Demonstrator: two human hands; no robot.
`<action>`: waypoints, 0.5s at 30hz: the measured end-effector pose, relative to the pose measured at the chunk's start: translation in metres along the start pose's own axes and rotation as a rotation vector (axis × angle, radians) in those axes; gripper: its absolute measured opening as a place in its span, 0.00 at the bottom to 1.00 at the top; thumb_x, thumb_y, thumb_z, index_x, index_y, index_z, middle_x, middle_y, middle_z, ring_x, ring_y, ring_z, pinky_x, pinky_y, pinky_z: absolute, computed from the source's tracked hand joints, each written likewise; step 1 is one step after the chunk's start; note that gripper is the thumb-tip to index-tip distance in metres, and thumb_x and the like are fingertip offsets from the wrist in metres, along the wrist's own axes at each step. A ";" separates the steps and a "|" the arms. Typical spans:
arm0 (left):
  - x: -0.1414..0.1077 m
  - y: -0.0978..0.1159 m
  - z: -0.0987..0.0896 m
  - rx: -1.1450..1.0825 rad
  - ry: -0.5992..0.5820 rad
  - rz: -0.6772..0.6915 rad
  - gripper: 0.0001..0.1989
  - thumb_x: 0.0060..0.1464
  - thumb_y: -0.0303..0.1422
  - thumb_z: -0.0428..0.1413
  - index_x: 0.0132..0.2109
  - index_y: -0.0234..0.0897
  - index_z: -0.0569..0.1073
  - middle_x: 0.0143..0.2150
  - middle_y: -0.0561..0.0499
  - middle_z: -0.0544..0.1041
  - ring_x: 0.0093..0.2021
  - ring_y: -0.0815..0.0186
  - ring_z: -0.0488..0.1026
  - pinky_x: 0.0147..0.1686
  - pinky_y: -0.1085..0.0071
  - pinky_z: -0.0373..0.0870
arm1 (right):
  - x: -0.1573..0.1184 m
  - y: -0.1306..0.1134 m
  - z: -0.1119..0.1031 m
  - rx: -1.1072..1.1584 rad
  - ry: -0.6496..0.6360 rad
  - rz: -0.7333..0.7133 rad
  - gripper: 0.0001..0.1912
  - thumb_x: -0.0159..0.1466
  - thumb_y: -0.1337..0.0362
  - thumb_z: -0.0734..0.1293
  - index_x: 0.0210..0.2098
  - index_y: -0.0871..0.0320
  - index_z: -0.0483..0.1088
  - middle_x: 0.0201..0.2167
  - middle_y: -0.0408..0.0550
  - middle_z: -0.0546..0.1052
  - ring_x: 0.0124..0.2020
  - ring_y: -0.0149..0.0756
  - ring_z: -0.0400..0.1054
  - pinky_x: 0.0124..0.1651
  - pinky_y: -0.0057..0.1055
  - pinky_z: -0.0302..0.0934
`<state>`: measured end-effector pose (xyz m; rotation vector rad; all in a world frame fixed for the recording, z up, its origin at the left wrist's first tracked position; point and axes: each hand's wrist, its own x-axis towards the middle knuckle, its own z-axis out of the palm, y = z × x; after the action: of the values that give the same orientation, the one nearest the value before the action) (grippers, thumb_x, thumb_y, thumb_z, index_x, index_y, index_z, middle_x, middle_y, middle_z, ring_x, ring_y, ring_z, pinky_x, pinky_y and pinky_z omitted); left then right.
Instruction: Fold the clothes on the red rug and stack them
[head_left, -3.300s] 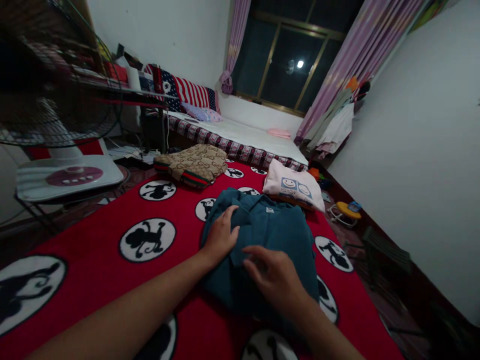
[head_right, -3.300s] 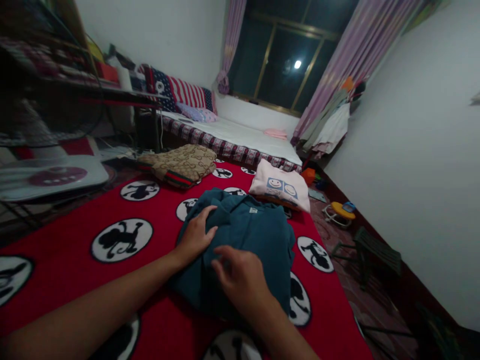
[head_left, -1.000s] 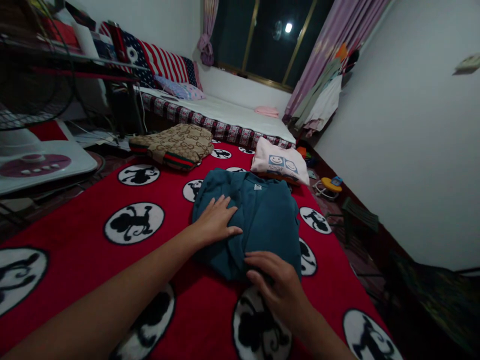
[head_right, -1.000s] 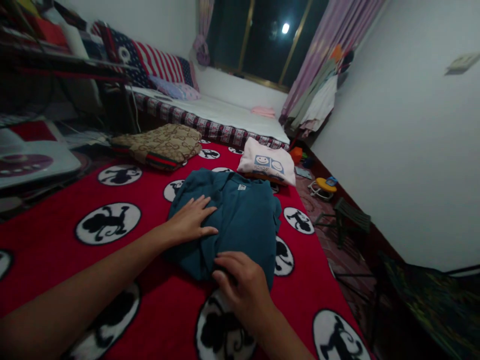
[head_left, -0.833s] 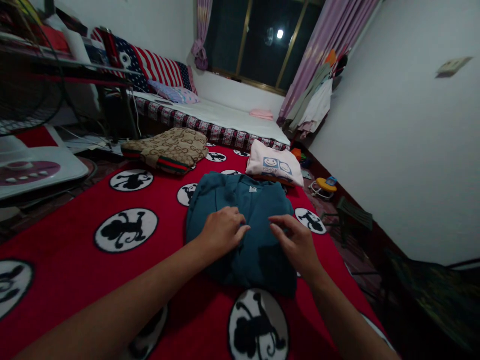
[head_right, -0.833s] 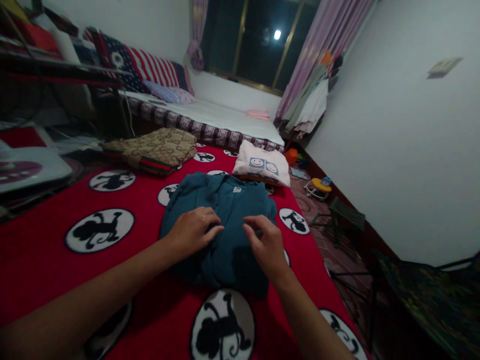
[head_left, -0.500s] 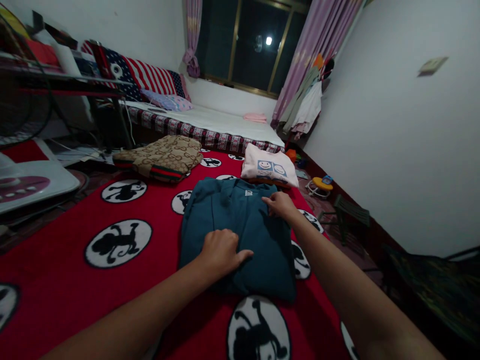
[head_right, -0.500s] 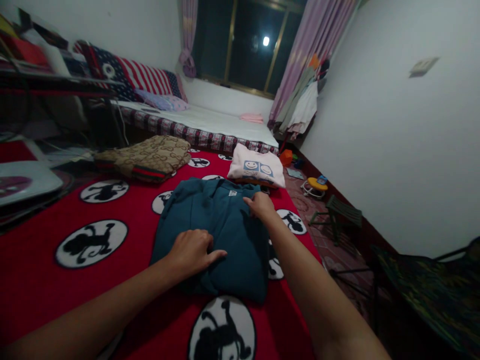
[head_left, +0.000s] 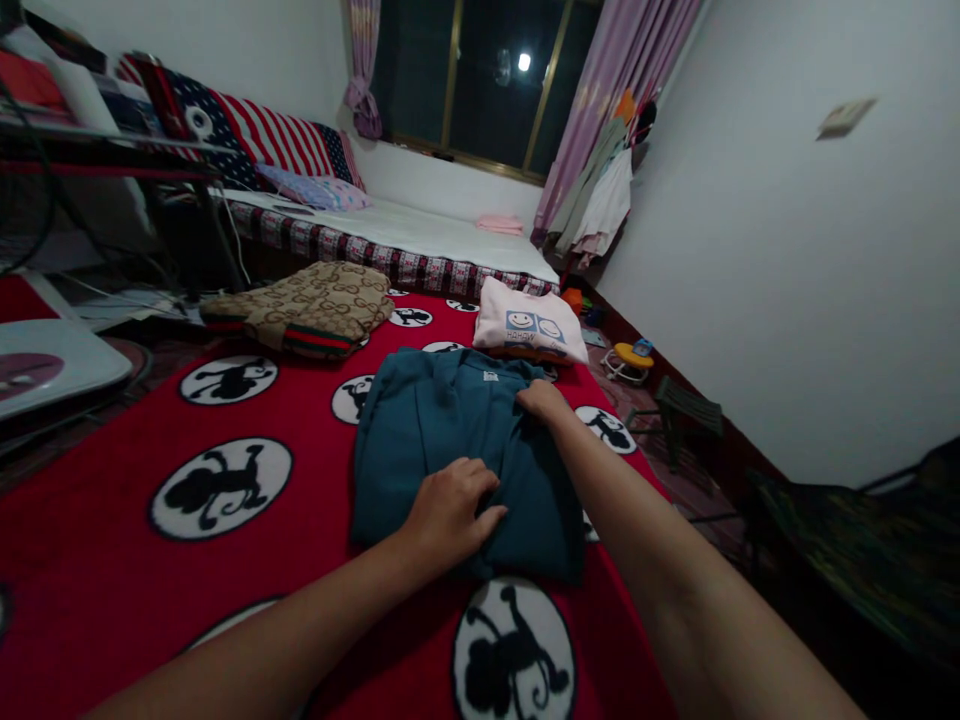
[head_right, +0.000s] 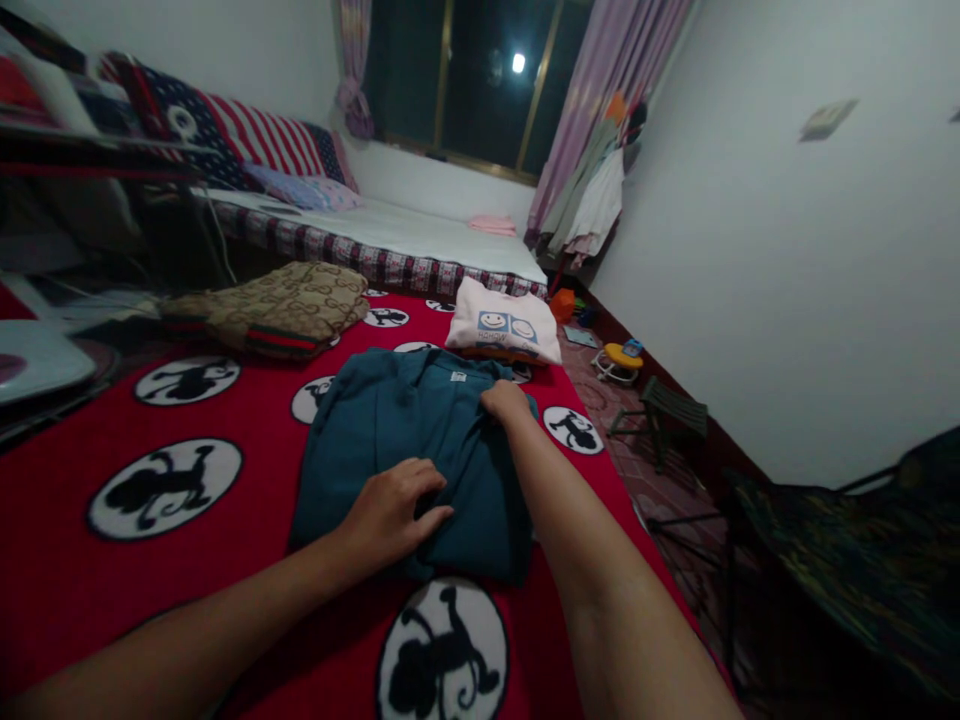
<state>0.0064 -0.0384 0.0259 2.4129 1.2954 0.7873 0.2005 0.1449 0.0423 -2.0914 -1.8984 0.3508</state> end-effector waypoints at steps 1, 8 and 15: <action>0.000 0.001 0.001 -0.026 0.012 0.018 0.03 0.53 0.32 0.58 0.36 0.39 0.72 0.35 0.52 0.75 0.40 0.63 0.72 0.37 0.70 0.65 | -0.002 0.003 -0.002 0.051 0.014 0.017 0.10 0.53 0.65 0.66 0.30 0.63 0.77 0.29 0.63 0.79 0.36 0.51 0.75 0.39 0.35 0.66; -0.002 0.009 0.001 -0.202 0.129 0.046 0.09 0.55 0.28 0.54 0.43 0.39 0.72 0.38 0.52 0.78 0.36 0.66 0.75 0.36 0.71 0.68 | -0.017 0.011 -0.038 0.599 0.052 0.087 0.10 0.54 0.66 0.62 0.33 0.62 0.73 0.22 0.49 0.76 0.26 0.38 0.72 0.30 0.28 0.67; -0.006 0.016 0.001 0.080 0.161 0.204 0.16 0.56 0.24 0.50 0.51 0.38 0.69 0.39 0.50 0.77 0.34 0.64 0.75 0.34 0.69 0.70 | -0.040 0.014 -0.042 1.070 -0.011 0.091 0.03 0.53 0.69 0.63 0.27 0.60 0.69 0.16 0.45 0.72 0.24 0.37 0.72 0.33 0.33 0.70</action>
<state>0.0151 -0.0517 0.0309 2.6234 1.1684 1.0215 0.2253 0.1021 0.0754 -1.4040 -1.1527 1.0963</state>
